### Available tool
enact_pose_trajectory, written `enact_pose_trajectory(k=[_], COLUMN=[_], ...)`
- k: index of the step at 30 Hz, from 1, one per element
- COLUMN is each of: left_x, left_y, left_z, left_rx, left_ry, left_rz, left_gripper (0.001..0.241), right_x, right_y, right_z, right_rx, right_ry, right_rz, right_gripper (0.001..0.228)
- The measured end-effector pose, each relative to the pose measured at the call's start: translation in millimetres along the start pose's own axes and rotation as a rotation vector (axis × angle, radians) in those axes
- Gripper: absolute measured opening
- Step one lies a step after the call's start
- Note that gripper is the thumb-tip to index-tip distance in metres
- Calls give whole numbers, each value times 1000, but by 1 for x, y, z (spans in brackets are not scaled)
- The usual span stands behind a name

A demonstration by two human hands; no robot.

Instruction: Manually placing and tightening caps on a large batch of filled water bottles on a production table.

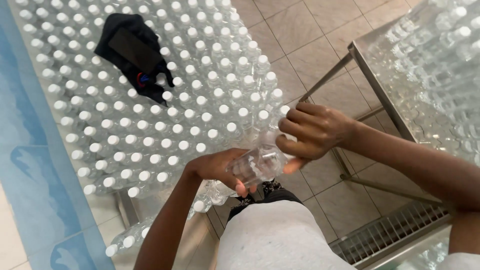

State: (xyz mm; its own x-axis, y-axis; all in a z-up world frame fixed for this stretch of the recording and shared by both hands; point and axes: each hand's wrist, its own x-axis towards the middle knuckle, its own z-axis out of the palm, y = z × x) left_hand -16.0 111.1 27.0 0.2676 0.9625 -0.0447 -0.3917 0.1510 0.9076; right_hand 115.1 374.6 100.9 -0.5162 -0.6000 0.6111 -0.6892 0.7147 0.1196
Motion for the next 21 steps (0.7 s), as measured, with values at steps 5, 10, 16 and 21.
enact_pose_trajectory(k=[5, 10, 16, 21], left_x=[48, 77, 169, 235], left_y=[-47, 1, -20, -102], left_z=[-15, -19, 10, 38], left_rx=[-204, 117, 1136, 2008], left_ry=[-453, -252, 255, 393], left_rz=[-15, -150, -407, 75], left_gripper=[80, 113, 97, 58], right_x=[-22, -103, -148, -216], right_y=[-13, -16, -27, -53], right_z=[-16, 13, -9, -25], right_rx=[3, 295, 692, 1033], right_ry=[184, 248, -61, -138], right_rz=[-121, 433, 1833, 2201], right_gripper=[70, 53, 54, 46])
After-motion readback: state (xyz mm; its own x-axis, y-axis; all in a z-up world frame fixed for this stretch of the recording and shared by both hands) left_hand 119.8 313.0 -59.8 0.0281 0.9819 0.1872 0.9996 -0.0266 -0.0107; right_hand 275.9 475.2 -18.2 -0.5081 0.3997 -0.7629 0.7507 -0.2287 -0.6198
